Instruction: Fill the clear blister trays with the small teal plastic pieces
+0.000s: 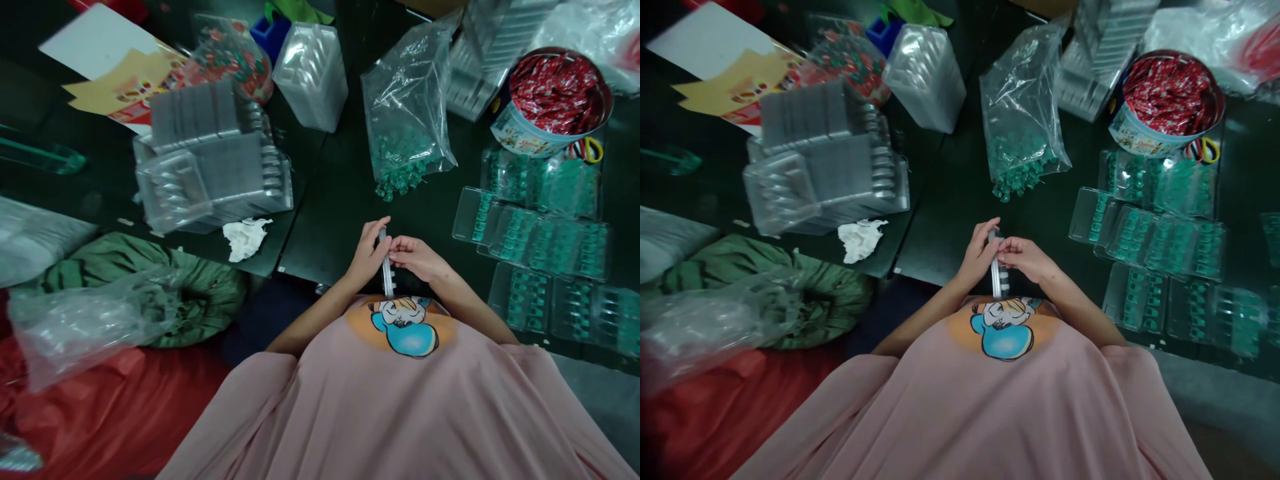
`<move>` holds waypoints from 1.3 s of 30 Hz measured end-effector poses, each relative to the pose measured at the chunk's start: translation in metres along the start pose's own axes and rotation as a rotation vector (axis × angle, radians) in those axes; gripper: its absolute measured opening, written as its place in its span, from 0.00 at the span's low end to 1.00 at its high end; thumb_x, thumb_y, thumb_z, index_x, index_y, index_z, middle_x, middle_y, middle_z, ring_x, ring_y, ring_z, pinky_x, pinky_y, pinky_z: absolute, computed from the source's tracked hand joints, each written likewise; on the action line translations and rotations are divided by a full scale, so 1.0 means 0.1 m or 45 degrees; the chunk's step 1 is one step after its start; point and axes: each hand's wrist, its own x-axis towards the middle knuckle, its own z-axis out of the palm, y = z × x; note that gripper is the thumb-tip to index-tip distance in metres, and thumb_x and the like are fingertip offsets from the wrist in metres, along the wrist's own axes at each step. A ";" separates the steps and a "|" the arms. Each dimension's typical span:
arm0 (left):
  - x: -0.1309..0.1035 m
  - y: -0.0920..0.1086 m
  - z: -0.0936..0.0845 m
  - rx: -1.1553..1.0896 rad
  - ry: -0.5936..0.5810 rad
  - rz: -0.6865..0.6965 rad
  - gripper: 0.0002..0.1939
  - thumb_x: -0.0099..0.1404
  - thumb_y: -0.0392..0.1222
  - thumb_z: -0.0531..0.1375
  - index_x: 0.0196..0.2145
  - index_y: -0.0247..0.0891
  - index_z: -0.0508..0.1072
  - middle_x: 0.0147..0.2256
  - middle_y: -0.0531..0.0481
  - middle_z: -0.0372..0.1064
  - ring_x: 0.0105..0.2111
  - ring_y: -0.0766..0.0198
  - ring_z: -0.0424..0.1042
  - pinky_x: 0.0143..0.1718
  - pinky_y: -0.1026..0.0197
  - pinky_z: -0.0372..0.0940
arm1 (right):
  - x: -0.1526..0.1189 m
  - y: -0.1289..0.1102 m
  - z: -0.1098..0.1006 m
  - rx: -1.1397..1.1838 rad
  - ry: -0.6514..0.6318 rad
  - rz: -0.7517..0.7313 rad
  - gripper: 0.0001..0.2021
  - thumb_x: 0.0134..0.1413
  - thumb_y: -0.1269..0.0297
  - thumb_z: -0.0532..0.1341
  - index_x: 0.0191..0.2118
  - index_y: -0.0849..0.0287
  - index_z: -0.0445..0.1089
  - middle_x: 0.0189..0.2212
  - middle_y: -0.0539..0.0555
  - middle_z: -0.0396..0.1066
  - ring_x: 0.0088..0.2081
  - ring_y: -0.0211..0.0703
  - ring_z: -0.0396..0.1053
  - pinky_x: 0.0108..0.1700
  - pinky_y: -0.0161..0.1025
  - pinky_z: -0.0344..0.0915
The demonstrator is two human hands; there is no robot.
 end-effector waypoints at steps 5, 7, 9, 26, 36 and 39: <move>0.00 0.02 0.01 -0.006 0.001 -0.001 0.22 0.72 0.48 0.52 0.62 0.46 0.64 0.53 0.44 0.62 0.53 0.59 0.65 0.58 0.53 0.60 | 0.01 0.00 -0.01 0.025 0.002 0.029 0.15 0.38 0.64 0.74 0.30 0.58 0.68 0.23 0.45 0.69 0.27 0.32 0.67 0.30 0.31 0.61; 0.00 0.02 0.01 -0.013 0.000 0.002 0.22 0.71 0.49 0.52 0.61 0.46 0.64 0.53 0.44 0.62 0.53 0.58 0.65 0.58 0.53 0.60 | 0.02 0.02 0.01 0.037 0.010 0.034 0.15 0.38 0.65 0.74 0.31 0.58 0.68 0.23 0.44 0.68 0.26 0.31 0.66 0.29 0.31 0.61; 0.00 0.02 0.01 -0.021 -0.003 0.005 0.23 0.72 0.49 0.52 0.62 0.46 0.64 0.54 0.44 0.62 0.53 0.59 0.65 0.58 0.53 0.60 | 0.03 0.04 0.04 0.057 0.016 0.032 0.16 0.37 0.65 0.74 0.30 0.57 0.66 0.23 0.43 0.67 0.25 0.30 0.65 0.29 0.31 0.61; -0.21 0.01 -0.10 0.010 0.142 -0.026 0.24 0.74 0.50 0.48 0.65 0.51 0.59 0.51 0.46 0.61 0.51 0.59 0.64 0.56 0.52 0.61 | -0.32 -0.47 -0.45 -0.542 0.497 -0.446 0.12 0.40 0.67 0.68 0.35 0.57 0.72 0.26 0.46 0.69 0.28 0.35 0.66 0.36 0.36 0.64; -0.21 0.02 -0.13 0.025 0.105 -0.086 0.25 0.73 0.48 0.50 0.66 0.50 0.57 0.51 0.45 0.61 0.51 0.59 0.63 0.56 0.52 0.60 | -0.03 0.01 0.06 -0.282 -0.032 -0.084 0.11 0.44 0.60 0.70 0.33 0.58 0.71 0.27 0.48 0.72 0.30 0.36 0.70 0.32 0.33 0.61; -0.19 0.03 -0.11 0.038 0.085 -0.069 0.25 0.72 0.46 0.50 0.66 0.49 0.58 0.52 0.45 0.61 0.51 0.59 0.63 0.56 0.52 0.60 | -0.01 0.03 0.08 -0.136 -0.065 0.031 0.14 0.41 0.61 0.73 0.32 0.58 0.70 0.25 0.47 0.71 0.28 0.33 0.68 0.30 0.31 0.60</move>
